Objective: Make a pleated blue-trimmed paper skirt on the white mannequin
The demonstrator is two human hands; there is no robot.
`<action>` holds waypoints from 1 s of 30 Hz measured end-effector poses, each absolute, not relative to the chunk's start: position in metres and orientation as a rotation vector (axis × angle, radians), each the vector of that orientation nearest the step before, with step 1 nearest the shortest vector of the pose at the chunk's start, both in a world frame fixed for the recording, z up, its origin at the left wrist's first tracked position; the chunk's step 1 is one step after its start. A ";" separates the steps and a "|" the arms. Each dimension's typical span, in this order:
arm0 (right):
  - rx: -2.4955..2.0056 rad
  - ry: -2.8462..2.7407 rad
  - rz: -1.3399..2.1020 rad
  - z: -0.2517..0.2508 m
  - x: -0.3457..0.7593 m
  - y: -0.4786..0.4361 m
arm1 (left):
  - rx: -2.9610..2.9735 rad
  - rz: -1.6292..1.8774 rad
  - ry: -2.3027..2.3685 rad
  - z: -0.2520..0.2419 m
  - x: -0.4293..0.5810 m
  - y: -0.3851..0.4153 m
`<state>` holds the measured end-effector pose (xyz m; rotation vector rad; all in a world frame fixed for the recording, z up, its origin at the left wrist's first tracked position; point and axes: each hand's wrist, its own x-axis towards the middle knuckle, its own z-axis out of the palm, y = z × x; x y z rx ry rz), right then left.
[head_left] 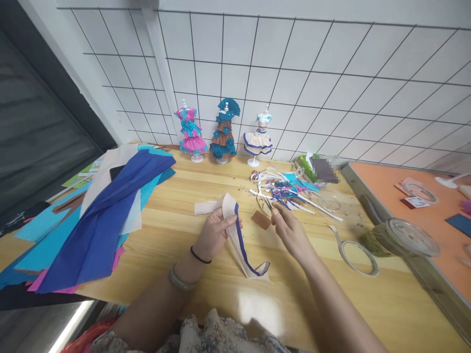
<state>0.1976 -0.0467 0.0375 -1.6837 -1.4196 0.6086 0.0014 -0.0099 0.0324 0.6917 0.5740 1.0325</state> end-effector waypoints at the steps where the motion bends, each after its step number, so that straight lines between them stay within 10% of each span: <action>1: -1.817 -1.458 0.637 0.038 0.210 -0.050 | 0.702 1.036 0.569 0.034 0.001 -0.010; 18: -2.354 -1.728 0.066 0.004 0.265 -0.124 | 0.999 0.813 0.484 0.075 -0.021 -0.017; 30: -1.364 -1.834 1.432 0.048 0.191 -0.088 | 0.938 1.152 0.586 0.077 0.001 -0.005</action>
